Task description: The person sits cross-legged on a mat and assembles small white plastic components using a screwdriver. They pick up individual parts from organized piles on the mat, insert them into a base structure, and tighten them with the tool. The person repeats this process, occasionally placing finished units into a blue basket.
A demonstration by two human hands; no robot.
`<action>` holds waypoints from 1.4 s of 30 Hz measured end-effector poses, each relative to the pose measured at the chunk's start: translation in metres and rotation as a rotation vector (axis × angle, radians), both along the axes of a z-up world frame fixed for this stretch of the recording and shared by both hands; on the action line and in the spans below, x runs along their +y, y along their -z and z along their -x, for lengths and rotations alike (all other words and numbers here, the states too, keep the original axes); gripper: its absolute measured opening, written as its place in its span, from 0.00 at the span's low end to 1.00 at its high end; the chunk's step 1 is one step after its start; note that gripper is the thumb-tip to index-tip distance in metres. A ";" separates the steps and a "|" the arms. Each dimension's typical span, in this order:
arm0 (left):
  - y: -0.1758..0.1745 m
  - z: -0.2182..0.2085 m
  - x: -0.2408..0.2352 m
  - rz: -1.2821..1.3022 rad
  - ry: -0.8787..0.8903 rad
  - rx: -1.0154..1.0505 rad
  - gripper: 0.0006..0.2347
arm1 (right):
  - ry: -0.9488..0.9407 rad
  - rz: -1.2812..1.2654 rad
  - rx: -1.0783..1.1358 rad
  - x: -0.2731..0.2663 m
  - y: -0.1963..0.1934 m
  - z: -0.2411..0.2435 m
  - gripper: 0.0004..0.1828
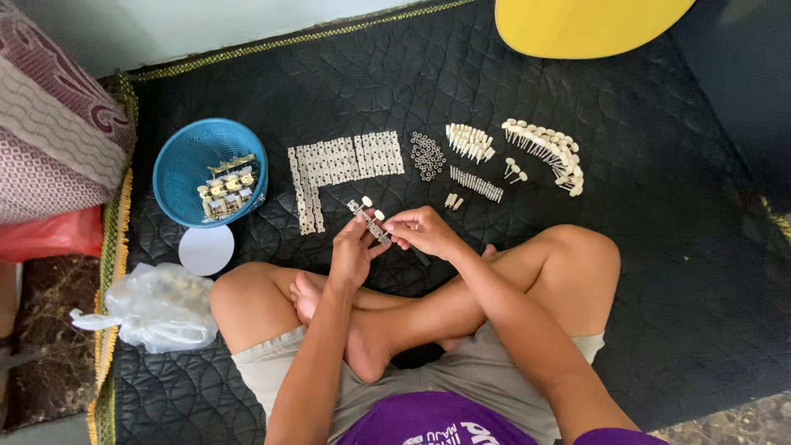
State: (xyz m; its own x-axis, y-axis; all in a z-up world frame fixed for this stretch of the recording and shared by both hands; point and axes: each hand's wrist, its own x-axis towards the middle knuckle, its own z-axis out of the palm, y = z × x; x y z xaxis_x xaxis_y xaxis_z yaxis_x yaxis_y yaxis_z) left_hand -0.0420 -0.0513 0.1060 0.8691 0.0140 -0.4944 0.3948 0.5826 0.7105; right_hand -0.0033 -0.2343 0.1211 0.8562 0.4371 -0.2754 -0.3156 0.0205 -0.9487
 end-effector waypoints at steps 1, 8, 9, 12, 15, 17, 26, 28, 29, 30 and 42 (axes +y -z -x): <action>0.000 -0.001 0.000 0.028 -0.014 0.004 0.15 | 0.006 -0.010 -0.027 0.001 0.002 -0.001 0.12; 0.027 -0.007 0.011 0.114 -0.017 0.018 0.15 | -0.042 -0.079 -0.102 0.001 0.019 -0.004 0.11; 0.023 -0.010 0.010 0.109 -0.012 0.016 0.15 | -0.037 -0.084 -0.104 0.002 0.020 -0.007 0.11; 0.015 -0.007 0.005 0.102 -0.008 0.006 0.15 | -0.040 -0.076 -0.117 0.002 0.023 -0.006 0.10; 0.010 -0.010 0.001 0.089 0.024 -0.022 0.17 | 0.011 -0.123 -0.059 0.001 0.017 -0.008 0.14; 0.019 -0.008 0.001 0.024 0.018 -0.066 0.17 | -0.021 -0.086 -0.140 -0.002 0.020 -0.007 0.12; 0.021 -0.006 0.000 0.056 -0.026 -0.130 0.17 | -0.039 -0.108 -0.186 0.000 0.014 -0.007 0.16; 0.022 -0.004 0.001 0.065 -0.025 -0.147 0.17 | -0.038 -0.104 -0.173 -0.001 0.014 -0.005 0.16; 0.022 -0.004 0.001 0.071 -0.022 -0.165 0.17 | -0.036 -0.102 -0.162 -0.001 0.014 -0.005 0.16; 0.018 -0.005 0.001 0.072 -0.024 -0.167 0.17 | -0.038 -0.101 -0.164 -0.001 0.013 -0.006 0.16; 0.031 -0.007 0.001 -0.055 0.003 -0.112 0.15 | 0.109 0.017 -0.042 -0.002 0.024 -0.008 0.08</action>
State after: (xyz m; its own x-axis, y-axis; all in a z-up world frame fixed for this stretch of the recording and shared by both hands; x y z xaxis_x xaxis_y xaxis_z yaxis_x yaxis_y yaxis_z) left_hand -0.0347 -0.0504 0.0745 0.9187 0.0360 -0.3932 0.3130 0.5405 0.7809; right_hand 0.0044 -0.2366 0.0971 0.9094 0.3361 -0.2450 -0.2724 0.0361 -0.9615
